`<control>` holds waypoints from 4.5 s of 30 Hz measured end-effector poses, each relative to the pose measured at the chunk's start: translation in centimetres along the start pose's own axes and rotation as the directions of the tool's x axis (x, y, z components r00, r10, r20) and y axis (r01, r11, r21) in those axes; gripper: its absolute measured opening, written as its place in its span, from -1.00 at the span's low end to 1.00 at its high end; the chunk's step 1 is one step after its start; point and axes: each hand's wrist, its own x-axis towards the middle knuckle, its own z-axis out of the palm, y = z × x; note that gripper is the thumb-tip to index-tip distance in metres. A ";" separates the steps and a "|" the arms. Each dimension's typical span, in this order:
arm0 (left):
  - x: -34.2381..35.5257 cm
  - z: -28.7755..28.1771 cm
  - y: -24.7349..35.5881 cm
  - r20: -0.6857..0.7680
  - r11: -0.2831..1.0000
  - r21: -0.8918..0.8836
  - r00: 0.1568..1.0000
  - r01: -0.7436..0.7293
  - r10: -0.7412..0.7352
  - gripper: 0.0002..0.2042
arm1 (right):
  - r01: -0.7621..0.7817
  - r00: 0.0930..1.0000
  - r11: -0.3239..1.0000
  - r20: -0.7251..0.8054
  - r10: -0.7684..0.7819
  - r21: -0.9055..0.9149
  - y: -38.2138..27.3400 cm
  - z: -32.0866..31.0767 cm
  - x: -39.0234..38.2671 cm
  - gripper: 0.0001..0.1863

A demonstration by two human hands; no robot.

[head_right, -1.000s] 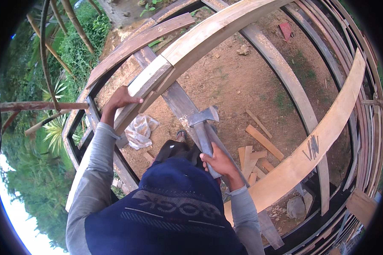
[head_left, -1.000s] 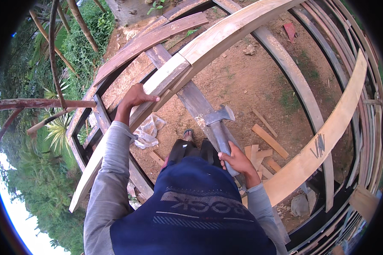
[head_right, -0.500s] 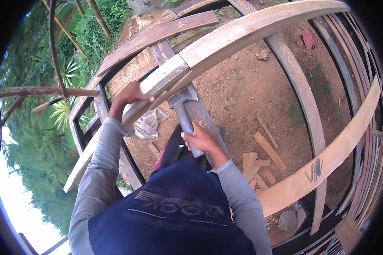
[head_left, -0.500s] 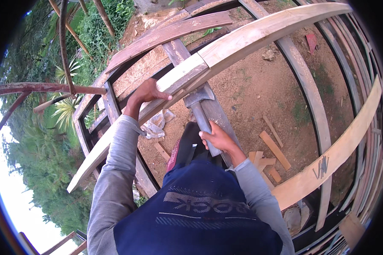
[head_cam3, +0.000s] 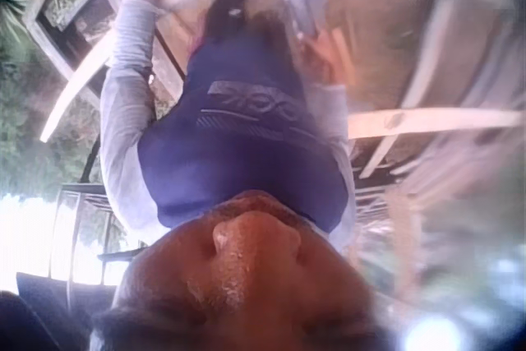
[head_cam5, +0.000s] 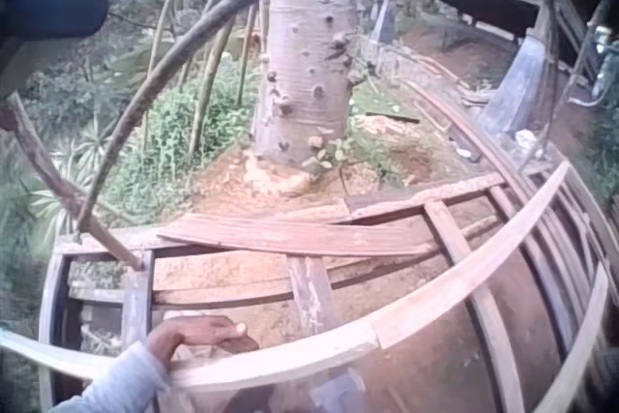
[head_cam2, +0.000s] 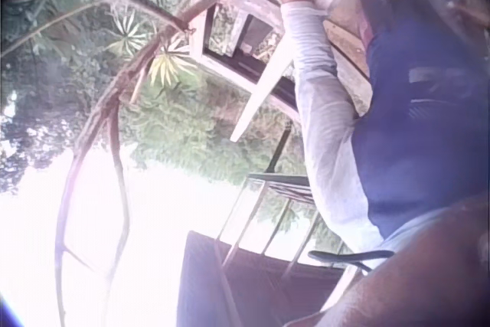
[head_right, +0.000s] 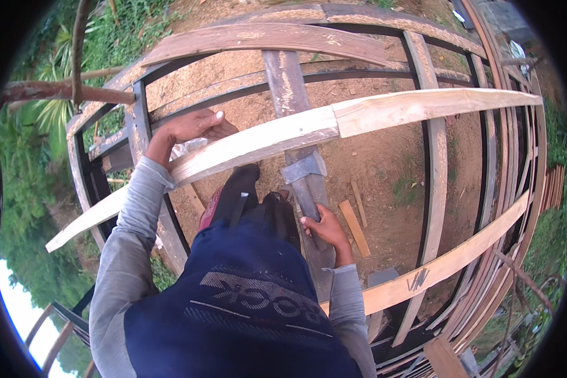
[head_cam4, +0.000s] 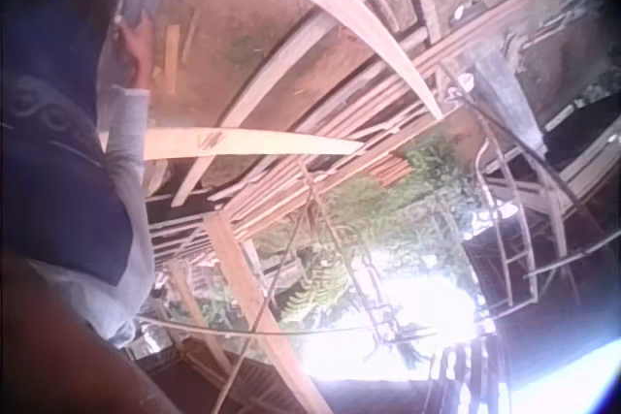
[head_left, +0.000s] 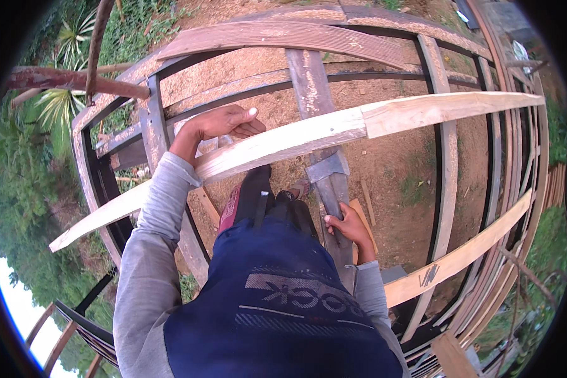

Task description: The person aligns two interlocking timber beams by hand, fits them together, and then hammers a nail through the joint using the back of a small axe.

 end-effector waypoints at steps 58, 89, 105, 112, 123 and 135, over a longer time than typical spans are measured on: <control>9.9 -7.1 -12.7 0.559 0.809 -0.395 0.813 0.435 -0.164 -0.10 | 0.031 0.792 0.994 -0.605 -0.086 -0.101 -1.4 8.8 6.5 -0.71; 2.7 -1.8 1.7 -0.403 0.920 0.363 0.866 -0.147 0.297 -0.56 | -0.135 0.732 0.842 -0.626 -0.271 -0.522 -0.7 3.5 -1.5 -0.28; 14.2 53.1 7.2 0.232 0.583 0.413 0.700 -0.699 0.675 -0.86 | 0.375 0.304 0.906 -0.897 -0.319 -0.195 20.1 -5.8 -32.6 -0.41; 24.9 77.3 4.7 0.742 0.323 0.468 0.564 -0.823 0.362 -0.85 | 0.776 0.014 0.626 -0.994 0.109 0.079 33.3 -6.1 -37.1 -0.69; 39.4 97.0 -2.9 0.816 -0.286 0.566 0.476 -0.773 0.328 -0.83 | 0.789 0.034 0.518 -0.865 0.501 0.332 45.0 -5.0 -36.5 -0.77; 24.9 83.7 -2.5 0.758 0.607 0.449 0.639 -0.656 0.129 -0.51 | 0.712 0.056 0.552 -0.818 0.572 0.434 44.7 -3.2 -36.4 -0.72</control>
